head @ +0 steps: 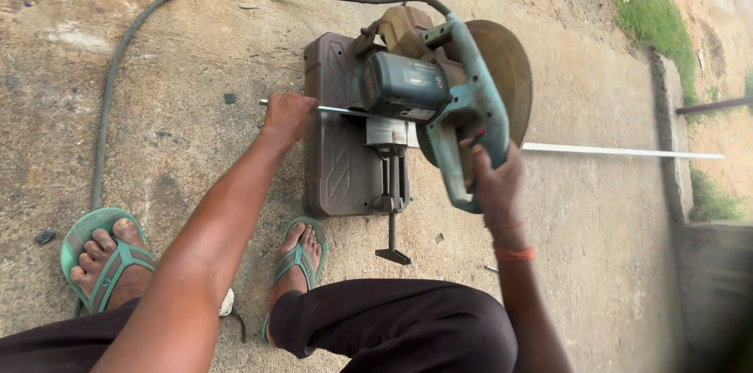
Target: The person cuts a long metal rod into smaller pieces using a metal chop saw on the floor.
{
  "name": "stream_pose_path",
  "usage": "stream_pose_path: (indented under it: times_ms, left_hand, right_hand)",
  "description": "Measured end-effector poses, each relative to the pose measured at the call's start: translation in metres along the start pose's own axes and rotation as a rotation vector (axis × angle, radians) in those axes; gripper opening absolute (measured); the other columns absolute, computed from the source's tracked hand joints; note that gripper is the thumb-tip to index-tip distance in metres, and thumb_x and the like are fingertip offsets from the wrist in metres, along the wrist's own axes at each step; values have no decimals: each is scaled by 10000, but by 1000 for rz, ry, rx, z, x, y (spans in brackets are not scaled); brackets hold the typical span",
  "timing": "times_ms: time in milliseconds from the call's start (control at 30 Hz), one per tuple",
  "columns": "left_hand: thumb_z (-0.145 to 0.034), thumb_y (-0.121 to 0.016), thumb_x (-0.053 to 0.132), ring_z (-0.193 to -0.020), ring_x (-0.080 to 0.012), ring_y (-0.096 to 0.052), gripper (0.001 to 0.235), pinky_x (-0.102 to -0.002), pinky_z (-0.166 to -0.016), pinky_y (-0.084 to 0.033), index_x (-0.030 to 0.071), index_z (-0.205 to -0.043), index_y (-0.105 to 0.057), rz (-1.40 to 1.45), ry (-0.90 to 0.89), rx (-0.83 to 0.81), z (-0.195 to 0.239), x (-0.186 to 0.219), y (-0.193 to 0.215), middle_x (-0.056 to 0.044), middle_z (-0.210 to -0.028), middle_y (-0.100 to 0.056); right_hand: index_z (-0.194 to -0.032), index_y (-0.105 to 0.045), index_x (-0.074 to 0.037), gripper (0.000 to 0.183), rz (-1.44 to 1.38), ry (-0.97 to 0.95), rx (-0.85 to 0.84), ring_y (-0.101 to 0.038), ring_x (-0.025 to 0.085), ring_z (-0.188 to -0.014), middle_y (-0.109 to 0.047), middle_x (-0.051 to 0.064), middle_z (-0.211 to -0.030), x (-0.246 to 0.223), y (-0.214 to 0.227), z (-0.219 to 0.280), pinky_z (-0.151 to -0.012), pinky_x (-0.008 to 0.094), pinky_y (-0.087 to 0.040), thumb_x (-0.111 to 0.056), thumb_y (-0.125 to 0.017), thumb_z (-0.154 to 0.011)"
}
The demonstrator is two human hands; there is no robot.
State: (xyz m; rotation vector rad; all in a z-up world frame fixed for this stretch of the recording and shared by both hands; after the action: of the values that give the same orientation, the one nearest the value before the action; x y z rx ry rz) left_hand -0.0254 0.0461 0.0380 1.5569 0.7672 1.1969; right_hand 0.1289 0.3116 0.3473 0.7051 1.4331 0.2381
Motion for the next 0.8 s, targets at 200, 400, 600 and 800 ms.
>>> stream_pose_path:
  times_ms: [200, 400, 600, 800]
  left_hand:
    - [-874, -637, 110, -943, -322, -740, 173, -509, -741, -567, 184, -989, -744, 38, -70, 22, -12, -17, -31, -101, -920, -743]
    - [-1014, -570, 246, -986, -316, -749, 246, -508, -790, -568, 273, -1158, -767, 64, -49, 8, -1, -20, -24, -90, -1034, -768]
    - [-1119, -479, 316, -865, -266, -777, 298, -441, -725, -596, 343, -1253, -744, -3, -42, -38, -14, -38, -76, -68, -940, -788]
    - [-1118, -541, 334, -734, -218, -763, 250, -345, -685, -600, 295, -1266, -740, -34, -17, 48, -31, -47, -117, -64, -831, -760]
  right_hand:
    - [-1071, -657, -63, 185, -63, 4, 44, -521, 64, -471, -615, 6, -671, 45, -13, 16, -423, 246, -424, -226, -681, -985]
    - [-1099, -681, -53, 273, 5, 80, 137, -615, 108, -705, -688, 32, -836, 63, -13, 8, -634, 298, -518, -198, -793, -896]
    - [-1104, -682, -41, 290, 77, 27, 123, -691, 134, -847, -729, 64, -930, 34, -10, 16, -786, 305, -574, -151, -802, -864]
    - [-1027, -656, -31, 212, 52, 138, 112, -693, 141, -848, -703, 57, -892, 18, -7, 24, -809, 299, -564, -84, -748, -844]
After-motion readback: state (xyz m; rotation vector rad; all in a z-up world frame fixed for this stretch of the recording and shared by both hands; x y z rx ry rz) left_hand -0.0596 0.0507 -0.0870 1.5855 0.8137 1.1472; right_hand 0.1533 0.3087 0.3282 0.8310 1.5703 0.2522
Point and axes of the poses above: each hand's wrist, its own z-axis away from the middle knuckle, its own y-axis out of the back of the hand, x = y × z, the point moved 3 cm from there along -z, towards the middle knuckle
